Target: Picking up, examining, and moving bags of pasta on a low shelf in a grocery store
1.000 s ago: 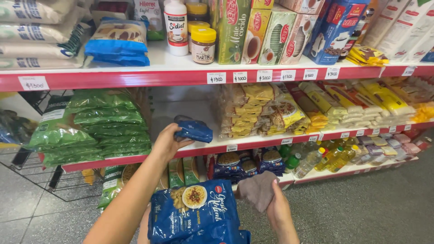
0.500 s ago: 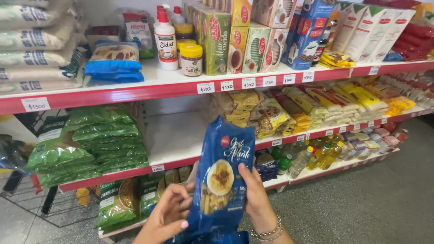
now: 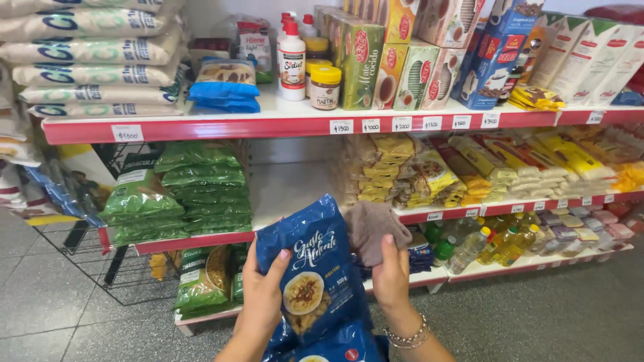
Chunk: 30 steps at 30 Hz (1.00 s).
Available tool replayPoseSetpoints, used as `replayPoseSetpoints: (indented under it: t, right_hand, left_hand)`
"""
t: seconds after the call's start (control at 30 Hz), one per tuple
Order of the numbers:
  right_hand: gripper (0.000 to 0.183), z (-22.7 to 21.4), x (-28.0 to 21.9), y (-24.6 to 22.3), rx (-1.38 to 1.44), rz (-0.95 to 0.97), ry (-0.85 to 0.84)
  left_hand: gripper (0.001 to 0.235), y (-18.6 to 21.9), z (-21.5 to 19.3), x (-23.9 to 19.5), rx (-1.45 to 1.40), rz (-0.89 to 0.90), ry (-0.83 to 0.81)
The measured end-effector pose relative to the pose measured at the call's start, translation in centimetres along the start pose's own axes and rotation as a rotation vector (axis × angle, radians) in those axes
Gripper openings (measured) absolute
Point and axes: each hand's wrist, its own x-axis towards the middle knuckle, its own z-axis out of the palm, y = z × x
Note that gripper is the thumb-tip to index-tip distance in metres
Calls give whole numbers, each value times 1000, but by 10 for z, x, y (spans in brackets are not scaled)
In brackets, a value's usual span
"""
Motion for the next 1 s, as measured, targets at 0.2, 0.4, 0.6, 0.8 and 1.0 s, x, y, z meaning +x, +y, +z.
replayPoseSetpoints:
  t: [0.2, 0.4, 0.6, 0.8, 1.0]
  right_hand:
    - [66, 20, -42, -27, -679, -900, -593]
    - [68, 54, -27, -16, -907, -1430, -635]
    - [75, 67, -4, -9, -916, -1094, -502]
    - [52, 64, 8, 2, -555, -747, -645]
    - [66, 53, 8, 18, -535, -602, -730]
  left_hand:
    - [53, -3, 3, -1, 183, 444, -127]
    - [91, -35, -7, -2, 103, 644, -333]
    - [60, -33, -25, -4, 296, 719, -86]
    - [67, -20, -37, 10, -35, 697, 73]
    - [71, 20, -35, 15, -213, 641, 255]
